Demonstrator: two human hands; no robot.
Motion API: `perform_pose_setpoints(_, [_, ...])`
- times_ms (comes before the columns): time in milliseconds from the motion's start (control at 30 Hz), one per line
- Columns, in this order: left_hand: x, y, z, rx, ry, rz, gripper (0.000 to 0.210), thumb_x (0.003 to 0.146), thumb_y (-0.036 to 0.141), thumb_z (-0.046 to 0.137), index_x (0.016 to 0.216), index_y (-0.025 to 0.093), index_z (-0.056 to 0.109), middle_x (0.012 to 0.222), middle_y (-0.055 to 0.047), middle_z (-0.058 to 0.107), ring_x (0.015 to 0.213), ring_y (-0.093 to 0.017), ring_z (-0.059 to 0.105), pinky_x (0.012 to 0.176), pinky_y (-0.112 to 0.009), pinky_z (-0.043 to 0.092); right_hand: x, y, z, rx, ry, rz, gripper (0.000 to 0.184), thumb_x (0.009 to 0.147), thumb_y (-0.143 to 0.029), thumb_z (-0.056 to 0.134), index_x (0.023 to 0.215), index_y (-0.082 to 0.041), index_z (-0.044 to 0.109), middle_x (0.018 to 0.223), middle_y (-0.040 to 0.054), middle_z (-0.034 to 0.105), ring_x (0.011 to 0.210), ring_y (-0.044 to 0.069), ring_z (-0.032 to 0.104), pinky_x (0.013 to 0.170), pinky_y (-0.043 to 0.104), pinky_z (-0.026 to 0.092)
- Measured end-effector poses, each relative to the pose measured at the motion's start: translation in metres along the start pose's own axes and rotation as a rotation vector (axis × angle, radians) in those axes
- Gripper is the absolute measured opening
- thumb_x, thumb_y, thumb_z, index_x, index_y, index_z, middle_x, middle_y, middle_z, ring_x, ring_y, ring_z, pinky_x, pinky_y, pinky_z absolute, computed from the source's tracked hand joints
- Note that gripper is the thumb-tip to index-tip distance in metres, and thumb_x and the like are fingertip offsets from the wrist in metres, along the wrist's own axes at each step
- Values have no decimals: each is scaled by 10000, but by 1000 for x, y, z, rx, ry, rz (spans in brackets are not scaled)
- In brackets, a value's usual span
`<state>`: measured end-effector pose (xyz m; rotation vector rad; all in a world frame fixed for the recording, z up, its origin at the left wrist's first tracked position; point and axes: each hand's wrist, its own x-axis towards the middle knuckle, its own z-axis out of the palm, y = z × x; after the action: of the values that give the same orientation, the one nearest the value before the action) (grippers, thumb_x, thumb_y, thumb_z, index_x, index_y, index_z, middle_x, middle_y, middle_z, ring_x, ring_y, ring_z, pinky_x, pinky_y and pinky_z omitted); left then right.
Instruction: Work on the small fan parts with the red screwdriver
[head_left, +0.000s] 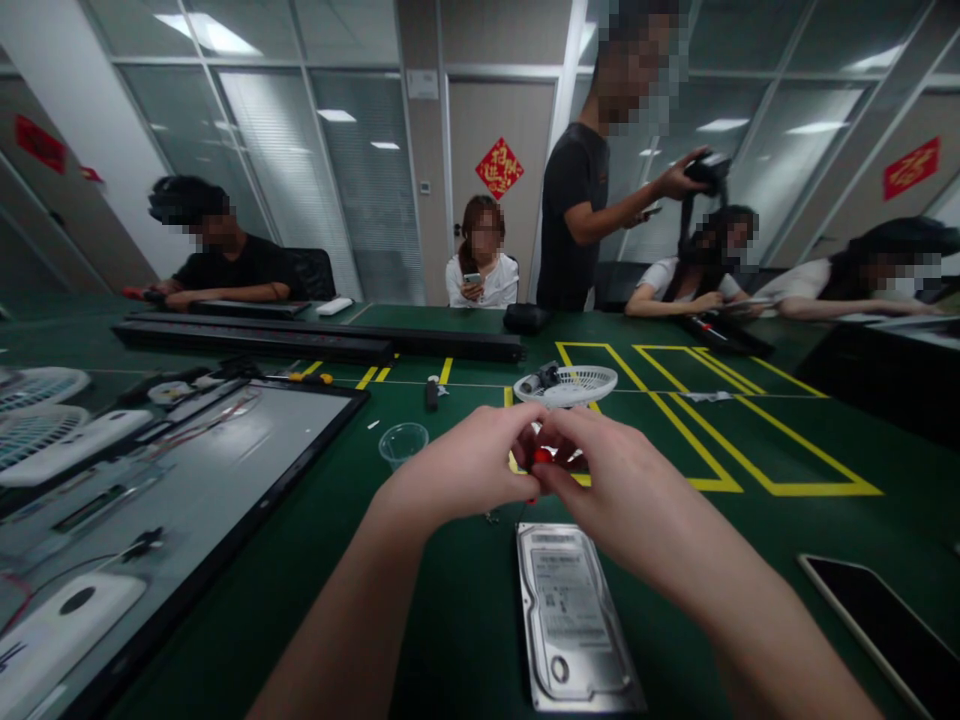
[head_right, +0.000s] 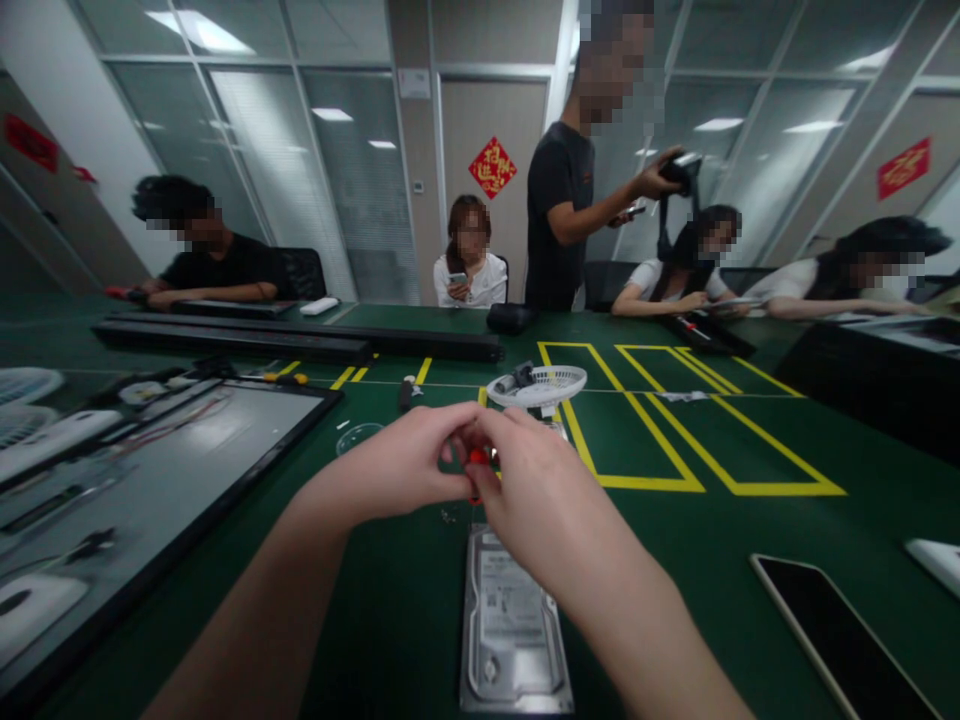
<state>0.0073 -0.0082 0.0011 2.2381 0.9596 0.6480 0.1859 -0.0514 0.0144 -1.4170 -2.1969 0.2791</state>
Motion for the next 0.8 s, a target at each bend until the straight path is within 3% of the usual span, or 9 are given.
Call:
perform_pose_setpoints(233, [-2, 2, -1, 17, 14, 41, 381, 755, 135, 718, 1124, 217, 668, 1093, -16, 738, 934, -185, 660, 763, -282, 474, -1, 5, 1, -16, -25, -32, 216, 919, -74, 567, 1019, -227, 682, 1009, 39, 703, 902, 209, 640, 771, 333, 445])
perform_pose_setpoints(467, [0, -1, 1, -28, 0, 2, 381, 733, 134, 735, 1097, 212, 653, 961, 1, 725, 810, -159, 641, 668, -258, 457, -1, 2, 2, -10, 1, 5, 137, 897, -159, 670, 1008, -239, 676, 980, 22, 706, 892, 220, 638, 744, 331, 429])
perform_pose_setpoints(667, [-1, 2, 0, -18, 15, 58, 389, 742, 105, 712, 1111, 220, 670, 1084, 1, 740, 947, -169, 667, 778, -270, 482, 0, 5, 2, -9, -19, -32, 241, 894, -55, 596, 1015, -240, 693, 999, 25, 702, 900, 207, 636, 765, 325, 431])
perform_pose_setpoints(800, [0, -1, 2, -17, 14, -15, 368, 716, 108, 719, 1064, 210, 649, 940, 8, 724, 817, -163, 661, 680, -258, 469, 0, 4, 1, 3, 1, -10, 208, 893, -91, 628, 1024, -243, 684, 1010, 24, 708, 914, 215, 639, 769, 331, 431])
